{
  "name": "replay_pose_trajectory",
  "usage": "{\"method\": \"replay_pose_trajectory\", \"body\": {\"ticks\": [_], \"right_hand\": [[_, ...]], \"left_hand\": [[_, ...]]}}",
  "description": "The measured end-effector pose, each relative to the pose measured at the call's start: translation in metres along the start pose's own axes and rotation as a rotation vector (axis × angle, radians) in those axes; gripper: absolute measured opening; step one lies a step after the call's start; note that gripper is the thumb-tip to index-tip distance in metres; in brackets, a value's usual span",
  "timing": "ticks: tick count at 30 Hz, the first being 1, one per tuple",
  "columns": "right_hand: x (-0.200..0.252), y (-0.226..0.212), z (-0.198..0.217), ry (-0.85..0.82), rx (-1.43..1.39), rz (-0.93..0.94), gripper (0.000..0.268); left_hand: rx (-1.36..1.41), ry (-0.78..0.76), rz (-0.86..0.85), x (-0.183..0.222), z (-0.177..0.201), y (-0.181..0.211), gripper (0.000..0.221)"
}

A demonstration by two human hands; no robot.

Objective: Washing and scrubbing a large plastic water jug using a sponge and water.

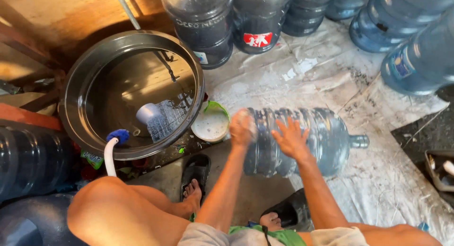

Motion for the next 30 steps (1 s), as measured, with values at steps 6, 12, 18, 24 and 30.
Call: {"method": "replay_pose_trajectory", "body": {"ticks": [6,12,18,24,30], "right_hand": [[0.025,-0.021,-0.012,0.511,0.015,0.208,0.049],[0.019,-0.017,-0.024,0.64,0.035,0.203,0.05],[0.008,-0.015,-0.026,0.639,0.02,0.167,0.055],[0.006,-0.015,-0.026,0.673,-0.032,0.118,0.056],[0.016,-0.018,-0.021,0.634,-0.032,0.134,0.055]], "left_hand": [[0.162,-0.006,0.276,-0.02,0.023,-0.003,0.031],[0.736,-0.322,0.605,-0.029,0.062,-0.028,0.042],[0.997,-0.481,0.634,-0.008,0.093,0.044,0.048],[0.945,-0.489,0.634,-0.013,0.096,0.056,0.044],[0.922,-0.377,0.626,-0.036,0.119,0.031,0.044]]}}
Point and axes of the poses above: each hand's wrist, its own x-axis away from the middle knuckle, its own z-axis out of the back of the hand, y = z × x, the point moved 2 cm from there along -x, towards the middle knuckle, and after that the axes turned 9 degrees about z, right-handed, at the moved point
